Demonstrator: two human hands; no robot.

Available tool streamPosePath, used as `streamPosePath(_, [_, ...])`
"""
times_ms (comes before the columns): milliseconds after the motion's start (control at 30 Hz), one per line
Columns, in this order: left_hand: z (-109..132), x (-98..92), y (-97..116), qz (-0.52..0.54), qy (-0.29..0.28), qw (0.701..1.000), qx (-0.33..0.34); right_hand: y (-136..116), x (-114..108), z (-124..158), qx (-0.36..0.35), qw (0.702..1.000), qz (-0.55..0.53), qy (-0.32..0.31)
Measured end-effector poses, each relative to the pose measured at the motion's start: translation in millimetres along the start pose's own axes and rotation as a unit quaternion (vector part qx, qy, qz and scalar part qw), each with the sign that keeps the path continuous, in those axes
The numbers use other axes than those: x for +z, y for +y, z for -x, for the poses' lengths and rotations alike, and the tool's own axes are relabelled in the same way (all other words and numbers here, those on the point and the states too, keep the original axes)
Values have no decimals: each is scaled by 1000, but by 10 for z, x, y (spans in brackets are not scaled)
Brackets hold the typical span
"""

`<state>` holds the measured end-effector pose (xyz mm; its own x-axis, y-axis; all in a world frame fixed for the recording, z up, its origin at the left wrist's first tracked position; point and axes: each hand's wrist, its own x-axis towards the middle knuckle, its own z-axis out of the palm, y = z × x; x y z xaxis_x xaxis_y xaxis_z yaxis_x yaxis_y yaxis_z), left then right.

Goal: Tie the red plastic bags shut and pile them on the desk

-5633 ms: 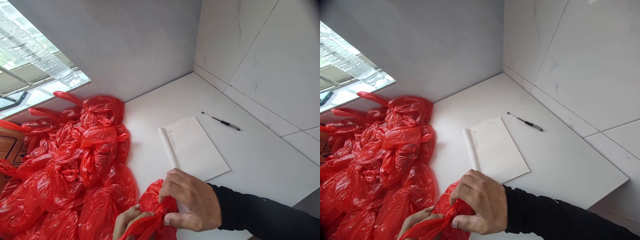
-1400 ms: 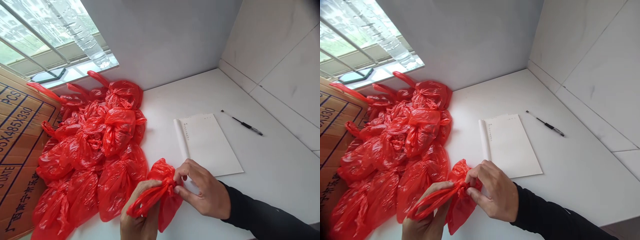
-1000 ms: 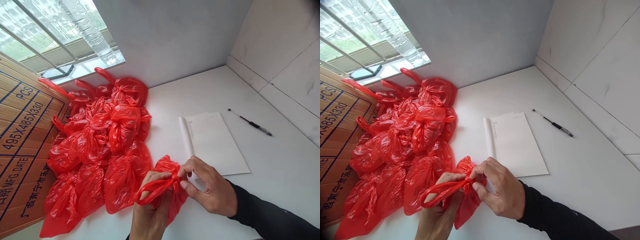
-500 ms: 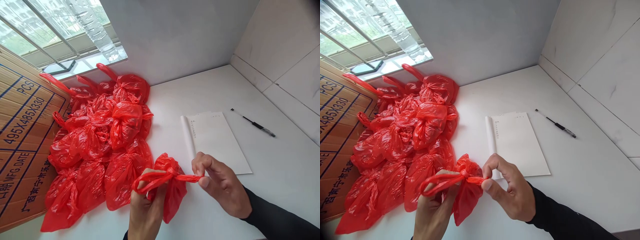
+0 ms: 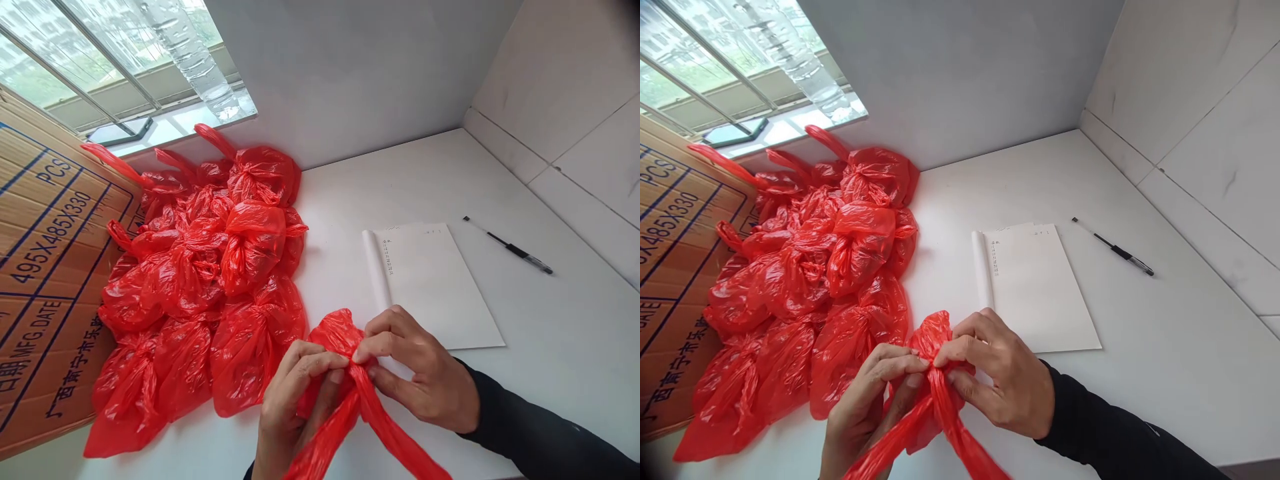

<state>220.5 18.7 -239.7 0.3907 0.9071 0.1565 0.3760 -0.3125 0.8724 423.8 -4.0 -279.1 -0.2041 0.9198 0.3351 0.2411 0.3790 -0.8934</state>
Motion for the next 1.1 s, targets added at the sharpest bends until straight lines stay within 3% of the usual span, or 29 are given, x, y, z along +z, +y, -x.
streamPosePath(200, [50, -85, -64, -47, 107, 992, -45, -2, -61, -36, 43, 995, 30, 81])
streamPosePath(333, [102, 8, 16, -63, 168, 983, -49, -39, -79, -43, 85, 991, 27, 96])
streamPosePath(467, [117, 147, 71, -182, 117, 976, 21, -50, -67, -33, 62, 995, 0, 76])
streamPosePath(567, [109, 86, 8, -236, 99, 965, 62, -30, -94, -9, 76, 993, -20, 93])
streamPosePath(700, [166, -128, -69, -212, 165, 963, 15, 24, -171, 17, 185, 962, -35, 197])
streamPosePath(767, [210, -155, -51, -187, 177, 966, -16, 46, -173, 15, 168, 968, -18, 183])
streamPosePath(833, [243, -96, -1, -174, 153, 973, -27, 49, -139, 4, 130, 982, 1, 135])
streamPosePath(967, [258, 48, 65, -206, 100, 973, 31, -15, -69, 2, 95, 993, 24, 65])
streamPosePath(1033, [268, 5, 46, -206, 124, 969, 52, -67, -94, 38, 111, 989, 22, 97])
streamPosePath(1100, [311, -108, 13, -168, 168, 971, 11, -117, -157, 101, 151, 976, 1, 159])
